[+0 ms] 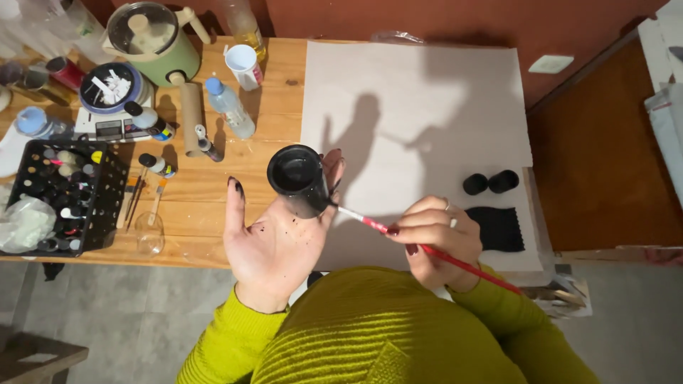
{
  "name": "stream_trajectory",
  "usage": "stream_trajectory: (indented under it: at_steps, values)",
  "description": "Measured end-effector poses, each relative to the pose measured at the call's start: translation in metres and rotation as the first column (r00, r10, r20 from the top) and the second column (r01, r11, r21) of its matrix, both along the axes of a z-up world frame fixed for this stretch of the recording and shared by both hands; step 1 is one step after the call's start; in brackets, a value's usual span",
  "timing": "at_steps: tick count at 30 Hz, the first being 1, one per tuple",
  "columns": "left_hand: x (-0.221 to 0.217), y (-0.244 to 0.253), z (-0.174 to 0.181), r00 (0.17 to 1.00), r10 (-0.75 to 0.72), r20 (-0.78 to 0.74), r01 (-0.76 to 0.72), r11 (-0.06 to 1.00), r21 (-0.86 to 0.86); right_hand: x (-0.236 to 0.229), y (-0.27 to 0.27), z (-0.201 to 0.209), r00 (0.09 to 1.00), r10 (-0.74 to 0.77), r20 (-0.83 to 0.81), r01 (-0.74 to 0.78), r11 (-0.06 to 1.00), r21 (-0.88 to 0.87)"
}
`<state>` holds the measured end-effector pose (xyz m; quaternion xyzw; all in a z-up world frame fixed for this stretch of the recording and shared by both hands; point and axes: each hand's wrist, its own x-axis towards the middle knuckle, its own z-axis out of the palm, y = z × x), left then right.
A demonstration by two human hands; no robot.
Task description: Painting small cylindrical candle holders and a tray base in a workshop setting.
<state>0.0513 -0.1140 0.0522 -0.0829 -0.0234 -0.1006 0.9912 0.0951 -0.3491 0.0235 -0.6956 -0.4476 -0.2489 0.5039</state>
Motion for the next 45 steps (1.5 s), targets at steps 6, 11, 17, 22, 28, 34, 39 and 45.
stream_trajectory:
  at_steps: [6, 11, 17, 22, 28, 34, 39, 45]
  values:
    - [-0.001, 0.003, -0.008, 0.999, -0.022, 0.029, 0.023, 0.999, -0.047, -0.005, 0.002, 0.01, 0.997, 0.006, 0.072, -0.002, 0.999, -0.053]
    - [0.001, 0.004, -0.011, 1.0, 0.001, 0.018, 0.0, 0.999, -0.04, -0.003, -0.008, 0.016, 0.999, 0.044, 0.011, -0.043, 0.998, -0.045]
    - [0.001, 0.0, -0.012, 0.998, 0.055, 0.031, -0.058, 0.992, 0.115, -0.003, -0.006, 0.058, 0.993, 0.112, -0.023, -0.115, 0.981, -0.156]
    - [0.002, -0.001, -0.02, 0.997, 0.055, 0.046, -0.06, 0.992, 0.111, -0.003, 0.006, 0.075, 0.988, 0.144, 0.062, -0.121, 0.952, -0.281]
    - [0.003, -0.001, -0.02, 0.996, 0.066, 0.064, -0.075, 0.986, 0.151, -0.008, 0.001, 0.085, 0.976, 0.104, 0.189, -0.046, 0.956, -0.289]
    - [0.005, 0.002, -0.02, 0.995, 0.037, 0.088, -0.046, 0.993, 0.111, -0.008, -0.012, 0.057, 0.98, 0.102, 0.172, -0.056, 0.965, -0.255]
    - [0.006, 0.001, -0.016, 0.997, 0.051, 0.064, -0.061, 0.984, 0.166, -0.007, 0.0, 0.071, 0.959, 0.11, 0.263, -0.029, 0.956, -0.293]
    - [0.005, 0.004, -0.019, 0.998, 0.049, 0.043, -0.057, 0.977, 0.207, -0.013, 0.003, 0.081, 0.972, 0.159, 0.171, -0.089, 0.929, -0.358]
